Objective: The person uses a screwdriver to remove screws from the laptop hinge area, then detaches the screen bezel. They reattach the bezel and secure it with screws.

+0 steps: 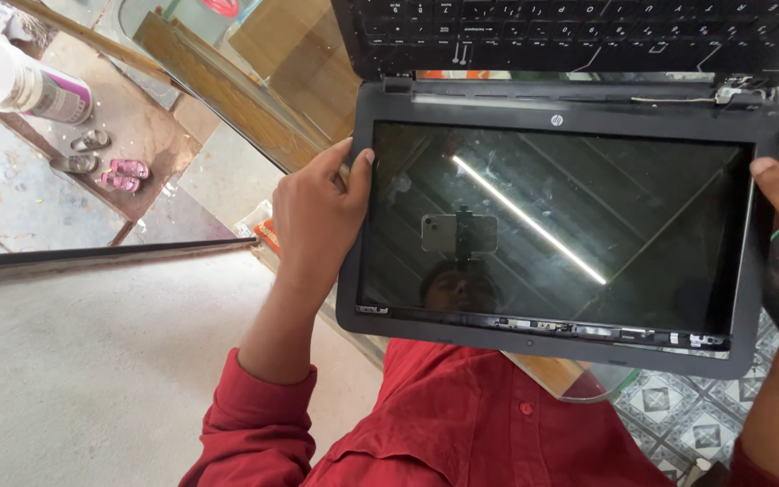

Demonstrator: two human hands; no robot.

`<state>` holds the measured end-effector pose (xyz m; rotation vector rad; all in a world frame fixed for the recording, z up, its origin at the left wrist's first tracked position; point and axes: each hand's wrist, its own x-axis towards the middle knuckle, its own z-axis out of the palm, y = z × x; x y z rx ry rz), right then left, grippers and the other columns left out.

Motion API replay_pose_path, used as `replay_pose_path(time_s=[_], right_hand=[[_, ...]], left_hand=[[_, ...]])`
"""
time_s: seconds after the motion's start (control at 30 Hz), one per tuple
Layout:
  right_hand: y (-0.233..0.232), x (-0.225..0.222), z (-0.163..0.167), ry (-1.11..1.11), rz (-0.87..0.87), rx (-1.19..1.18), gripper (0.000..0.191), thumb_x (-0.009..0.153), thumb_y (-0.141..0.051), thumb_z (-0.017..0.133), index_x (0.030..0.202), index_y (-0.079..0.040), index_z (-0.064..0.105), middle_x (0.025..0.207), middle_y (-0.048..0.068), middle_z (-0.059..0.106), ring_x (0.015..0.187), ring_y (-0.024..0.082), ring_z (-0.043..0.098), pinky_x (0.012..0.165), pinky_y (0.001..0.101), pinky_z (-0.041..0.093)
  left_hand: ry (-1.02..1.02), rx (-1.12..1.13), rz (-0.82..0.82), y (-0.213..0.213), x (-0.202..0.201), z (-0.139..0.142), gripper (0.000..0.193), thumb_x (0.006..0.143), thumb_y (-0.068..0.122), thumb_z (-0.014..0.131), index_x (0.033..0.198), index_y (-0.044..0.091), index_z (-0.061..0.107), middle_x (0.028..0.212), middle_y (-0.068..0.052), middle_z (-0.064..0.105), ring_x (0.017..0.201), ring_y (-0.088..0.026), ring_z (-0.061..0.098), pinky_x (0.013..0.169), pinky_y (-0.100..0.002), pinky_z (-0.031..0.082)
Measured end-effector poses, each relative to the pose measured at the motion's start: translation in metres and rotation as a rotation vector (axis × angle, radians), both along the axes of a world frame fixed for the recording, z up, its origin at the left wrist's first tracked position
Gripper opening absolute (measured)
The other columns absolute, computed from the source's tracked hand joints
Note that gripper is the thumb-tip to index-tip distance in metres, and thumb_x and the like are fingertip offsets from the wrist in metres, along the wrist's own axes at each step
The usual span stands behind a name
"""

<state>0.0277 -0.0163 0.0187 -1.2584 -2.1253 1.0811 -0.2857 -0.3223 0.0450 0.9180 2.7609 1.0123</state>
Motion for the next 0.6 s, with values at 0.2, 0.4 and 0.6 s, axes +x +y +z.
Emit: replay_pose_path(time_s=[0.2, 0.4, 0.6], right_hand=[[0.006, -0.002, -0.011, -0.099, 0.035, 0.167, 0.033, 0.114, -0.011, 0.068, 0.144, 0.000, 0.060, 0.117, 0.015, 0.070, 0.091, 0.020, 0.067, 0.075, 0.0328, 0.054], [0.000, -0.010, -0.008, -0.269, -0.070, 0.325, 0.033, 0.110, -0.011, 0.075, 0.138, 0.002, 0.067, 0.108, 0.020, 0.070, 0.082, 0.027, 0.068, 0.066, 0.0361, 0.055], [-0.001, 0.034, -0.032, -0.017, 0.029, -0.081, 0.027, 0.111, -0.012, 0.072, 0.133, 0.003, 0.064, 0.108, 0.017, 0.068, 0.085, 0.023, 0.068, 0.071, 0.0340, 0.056]], left_hand=[[0.120, -0.054, 0.009, 0.007, 0.003, -0.002, 0.031, 0.094, 0.036, 0.074, 0.110, 0.010, 0.079, 0.062, -0.011, 0.065, 0.055, -0.031, 0.065, 0.054, -0.042, 0.047], [0.196, -0.132, -0.002, 0.012, 0.008, 0.003, 0.026, 0.097, 0.033, 0.073, 0.110, 0.012, 0.079, 0.065, -0.010, 0.065, 0.057, -0.030, 0.065, 0.054, -0.041, 0.048], [0.114, -0.164, 0.028, -0.018, 0.024, 0.018, 0.023, 0.091, 0.031, 0.077, 0.105, 0.014, 0.082, 0.051, -0.009, 0.057, 0.044, -0.026, 0.059, 0.048, -0.038, 0.045]])
